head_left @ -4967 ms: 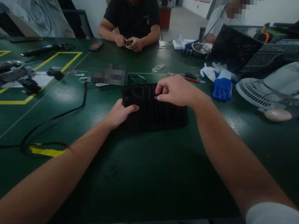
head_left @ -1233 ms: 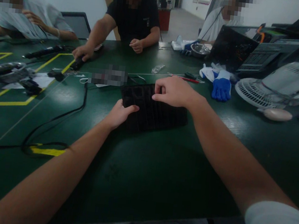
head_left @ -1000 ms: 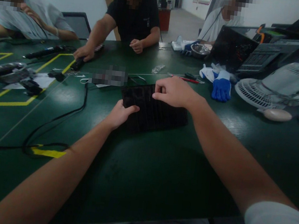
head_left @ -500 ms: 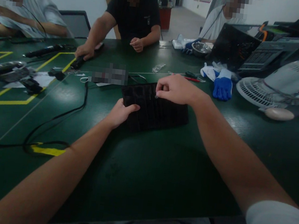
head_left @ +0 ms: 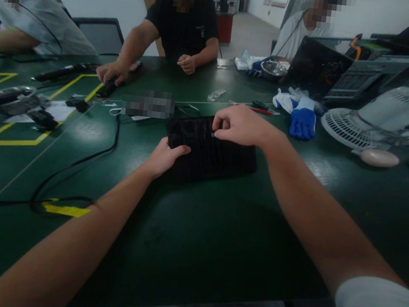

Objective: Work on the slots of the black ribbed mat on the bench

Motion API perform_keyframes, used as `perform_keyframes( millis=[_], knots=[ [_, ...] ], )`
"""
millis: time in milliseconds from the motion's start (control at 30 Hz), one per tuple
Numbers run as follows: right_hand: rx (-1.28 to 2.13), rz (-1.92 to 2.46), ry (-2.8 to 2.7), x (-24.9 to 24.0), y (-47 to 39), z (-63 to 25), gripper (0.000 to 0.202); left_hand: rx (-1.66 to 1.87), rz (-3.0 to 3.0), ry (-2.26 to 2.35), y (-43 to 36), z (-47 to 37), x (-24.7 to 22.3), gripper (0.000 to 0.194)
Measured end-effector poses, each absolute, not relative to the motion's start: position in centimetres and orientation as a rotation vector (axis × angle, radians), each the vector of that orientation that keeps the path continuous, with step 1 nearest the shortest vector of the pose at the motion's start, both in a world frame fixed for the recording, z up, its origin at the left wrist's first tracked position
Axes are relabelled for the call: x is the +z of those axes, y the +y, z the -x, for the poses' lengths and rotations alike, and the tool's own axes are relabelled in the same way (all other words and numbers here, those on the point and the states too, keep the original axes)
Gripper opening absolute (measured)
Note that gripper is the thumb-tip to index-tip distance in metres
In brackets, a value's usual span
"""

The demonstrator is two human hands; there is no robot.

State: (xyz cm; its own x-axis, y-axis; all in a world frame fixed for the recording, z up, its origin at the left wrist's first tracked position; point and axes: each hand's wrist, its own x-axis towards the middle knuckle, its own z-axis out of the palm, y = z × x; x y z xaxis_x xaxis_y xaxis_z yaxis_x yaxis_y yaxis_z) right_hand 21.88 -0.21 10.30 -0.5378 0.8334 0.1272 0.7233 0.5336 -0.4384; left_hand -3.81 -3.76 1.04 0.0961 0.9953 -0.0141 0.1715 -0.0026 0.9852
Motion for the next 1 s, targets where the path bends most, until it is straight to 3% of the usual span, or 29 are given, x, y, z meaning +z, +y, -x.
perform_keyframes(
  millis=[1000],
  knots=[
    [0.333, 1.329, -2.455, 9.78, -0.45, -21.30, 0.018, 1.038, -1.381, 1.292, -3.61, 3.76, 1.09, 0.046]
  ],
)
